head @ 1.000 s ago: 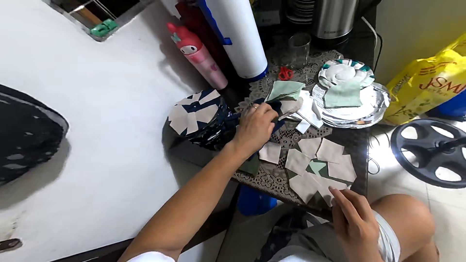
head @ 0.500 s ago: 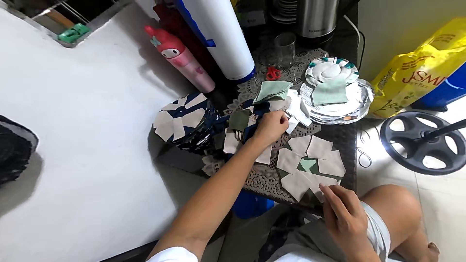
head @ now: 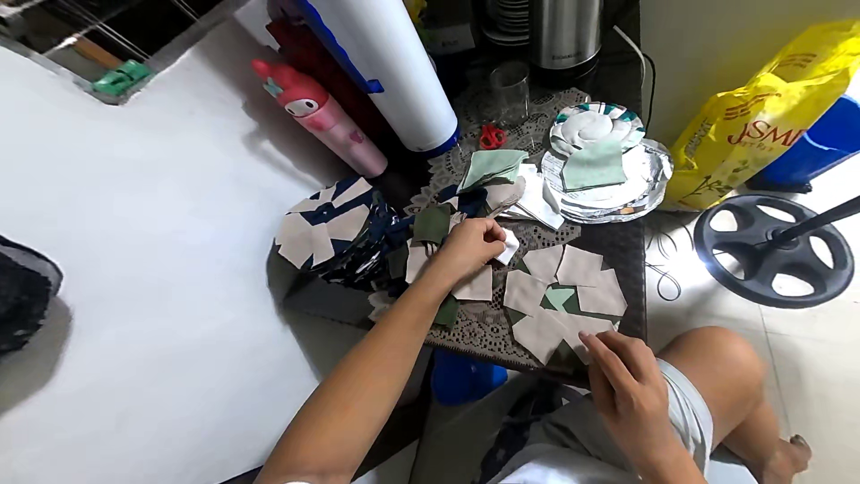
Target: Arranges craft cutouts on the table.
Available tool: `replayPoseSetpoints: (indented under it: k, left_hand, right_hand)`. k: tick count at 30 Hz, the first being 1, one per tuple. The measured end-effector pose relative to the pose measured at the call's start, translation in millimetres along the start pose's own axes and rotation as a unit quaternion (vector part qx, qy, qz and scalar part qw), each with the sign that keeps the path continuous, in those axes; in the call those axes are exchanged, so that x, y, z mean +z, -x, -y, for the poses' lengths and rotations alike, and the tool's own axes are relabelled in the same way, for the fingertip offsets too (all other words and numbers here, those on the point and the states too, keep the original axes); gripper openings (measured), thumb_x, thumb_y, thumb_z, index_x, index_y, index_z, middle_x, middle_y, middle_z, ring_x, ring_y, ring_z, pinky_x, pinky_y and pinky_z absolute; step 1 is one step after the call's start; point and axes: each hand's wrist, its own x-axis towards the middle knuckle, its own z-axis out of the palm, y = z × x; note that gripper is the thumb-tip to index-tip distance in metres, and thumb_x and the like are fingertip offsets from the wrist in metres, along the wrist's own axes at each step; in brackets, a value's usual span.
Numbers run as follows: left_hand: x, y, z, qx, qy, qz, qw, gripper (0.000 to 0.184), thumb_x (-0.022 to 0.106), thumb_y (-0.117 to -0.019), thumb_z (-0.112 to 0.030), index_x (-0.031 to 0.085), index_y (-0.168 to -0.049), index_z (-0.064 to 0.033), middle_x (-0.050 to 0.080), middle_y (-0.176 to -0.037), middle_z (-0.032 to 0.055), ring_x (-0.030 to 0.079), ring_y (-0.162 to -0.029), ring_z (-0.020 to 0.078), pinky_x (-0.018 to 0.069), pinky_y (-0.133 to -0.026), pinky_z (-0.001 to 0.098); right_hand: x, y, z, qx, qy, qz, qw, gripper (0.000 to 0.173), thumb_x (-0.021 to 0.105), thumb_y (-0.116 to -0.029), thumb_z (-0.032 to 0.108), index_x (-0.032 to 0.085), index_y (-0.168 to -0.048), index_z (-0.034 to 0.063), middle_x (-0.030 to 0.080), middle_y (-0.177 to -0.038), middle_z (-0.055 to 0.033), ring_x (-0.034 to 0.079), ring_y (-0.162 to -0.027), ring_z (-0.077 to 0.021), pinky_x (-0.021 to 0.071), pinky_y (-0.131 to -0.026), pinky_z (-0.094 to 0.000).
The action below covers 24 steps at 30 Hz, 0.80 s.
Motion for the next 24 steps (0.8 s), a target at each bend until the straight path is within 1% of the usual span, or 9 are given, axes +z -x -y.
replayPoseSetpoints:
  k: [2, 5, 6, 8, 10, 12, 15, 22, 24]
  left_hand:
    - [-4.0, 24.7, -15.1, 0.051, 0.009, -0.014, 0.999, 0.009, 0.071, -0.0945, -0.006, 0.069, -0.102, -0.0023, 0.070, -0.092, 0.0100, 0.067, -0.082, 0.0189, 0.0569, -0.078, 0.0415]
    - [11.1, 78.3, -30.4, 0.134, 0.076, 0.010, 0.988, 0.010, 0.069, -0.0913, -0.010, 0.070, -0.100, -0.0058, 0.070, -0.088, -0.0010, 0.066, -0.078, 0.0033, 0.0566, -0.072, 0.0234]
    - [24.0, 96.6, -32.7, 0.158, 0.099, 0.026, 0.982, 0.010, 0.067, -0.0908, -0.010, 0.070, -0.099, -0.0047, 0.070, -0.089, -0.0017, 0.065, -0.078, 0.0007, 0.0563, -0.072, 0.0200]
    - [54.7, 126.4, -31.3, 0.191, 0.131, 0.046, 0.972, 0.009, 0.067, -0.0895, -0.009, 0.071, -0.094, -0.0026, 0.070, -0.088, 0.0008, 0.066, -0.077, 0.0008, 0.0569, -0.071, 0.0183]
    - [83.0, 144.8, -25.8, 0.206, 0.158, 0.043, 0.965, 0.009, 0.072, -0.0888, -0.010, 0.071, -0.091, -0.0015, 0.071, -0.085, 0.0018, 0.067, -0.076, -0.0007, 0.0574, -0.071, 0.0150]
    - [101.1, 154.0, -21.5, 0.195, 0.195, 0.044, 0.960, 0.010, 0.074, -0.0896, -0.011, 0.072, -0.091, -0.0014, 0.072, -0.085, 0.0007, 0.067, -0.077, -0.0026, 0.0572, -0.072, 0.0128]
    - [112.7, 162.2, -20.7, 0.163, 0.233, 0.065, 0.957, 0.010, 0.070, -0.0922, -0.010, 0.075, -0.094, -0.0023, 0.074, -0.088, -0.0008, 0.068, -0.078, -0.0029, 0.0579, -0.072, 0.0133]
    - [118.0, 171.6, -22.4, 0.141, 0.223, 0.112, 0.958, 0.012, 0.067, -0.0937, -0.011, 0.074, -0.093, -0.0015, 0.073, -0.086, -0.0002, 0.067, -0.076, -0.0039, 0.0563, -0.071, 0.0127]
    - [111.3, 169.5, -22.9, 0.133, 0.236, 0.127, 0.954, 0.011, 0.067, -0.0941, -0.010, 0.073, -0.093, -0.0007, 0.071, -0.084, -0.0005, 0.065, -0.075, -0.0039, 0.0551, -0.070, 0.0124]
  right_hand:
    - [-4.2, -5.2, 12.8, 0.043, -0.045, -0.005, 0.998, 0.022, 0.056, -0.0991, 0.013, 0.073, -0.114, 0.0123, 0.067, -0.099, -0.0095, 0.063, -0.092, -0.0170, 0.0516, -0.082, -0.0269]
    - [-17.8, -13.9, 41.2, 0.154, -0.191, 0.025, 0.969, 0.022, 0.059, -0.0970, 0.011, 0.075, -0.110, 0.0018, 0.072, -0.099, -0.0075, 0.067, -0.087, -0.0047, 0.0554, -0.078, -0.0165]
    - [-24.5, -16.0, 51.3, 0.217, -0.260, 0.043, 0.940, 0.023, 0.060, -0.0984, 0.011, 0.074, -0.111, -0.0015, 0.074, -0.100, -0.0063, 0.068, -0.087, -0.0020, 0.0572, -0.078, -0.0160]
    - [-37.7, -17.0, 66.2, 0.345, -0.381, 0.065, 0.856, 0.021, 0.061, -0.0985, 0.006, 0.072, -0.114, -0.0034, 0.076, -0.102, -0.0045, 0.072, -0.088, -0.0042, 0.0610, -0.079, -0.0215]
    - [-46.8, -10.0, 70.4, 0.411, -0.418, 0.071, 0.807, 0.020, 0.062, -0.0972, 0.003, 0.073, -0.113, -0.0019, 0.077, -0.097, -0.0018, 0.072, -0.085, -0.0046, 0.0611, -0.079, -0.0225]
    - [-53.1, 1.7, 68.4, 0.430, -0.408, 0.074, 0.802, 0.020, 0.062, -0.0962, 0.003, 0.075, -0.112, -0.0002, 0.077, -0.096, -0.0006, 0.072, -0.084, -0.0035, 0.0602, -0.078, -0.0208]
    - [-58.6, 15.9, 64.5, 0.430, -0.393, 0.064, 0.810, 0.018, 0.065, -0.0943, 0.003, 0.076, -0.108, 0.0015, 0.076, -0.096, -0.0016, 0.071, -0.084, -0.0039, 0.0602, -0.077, -0.0202]
    - [-57.7, 34.6, 63.6, 0.409, -0.350, 0.049, 0.842, 0.012, 0.068, -0.0916, 0.007, 0.077, -0.099, 0.0037, 0.074, -0.087, 0.0013, 0.069, -0.076, -0.0004, 0.0584, -0.070, -0.0162]
    - [-56.4, 35.6, 64.1, 0.393, -0.336, 0.056, 0.854, 0.012, 0.068, -0.0930, 0.011, 0.077, -0.098, 0.0045, 0.073, -0.086, 0.0023, 0.067, -0.076, 0.0007, 0.0572, -0.070, -0.0147]
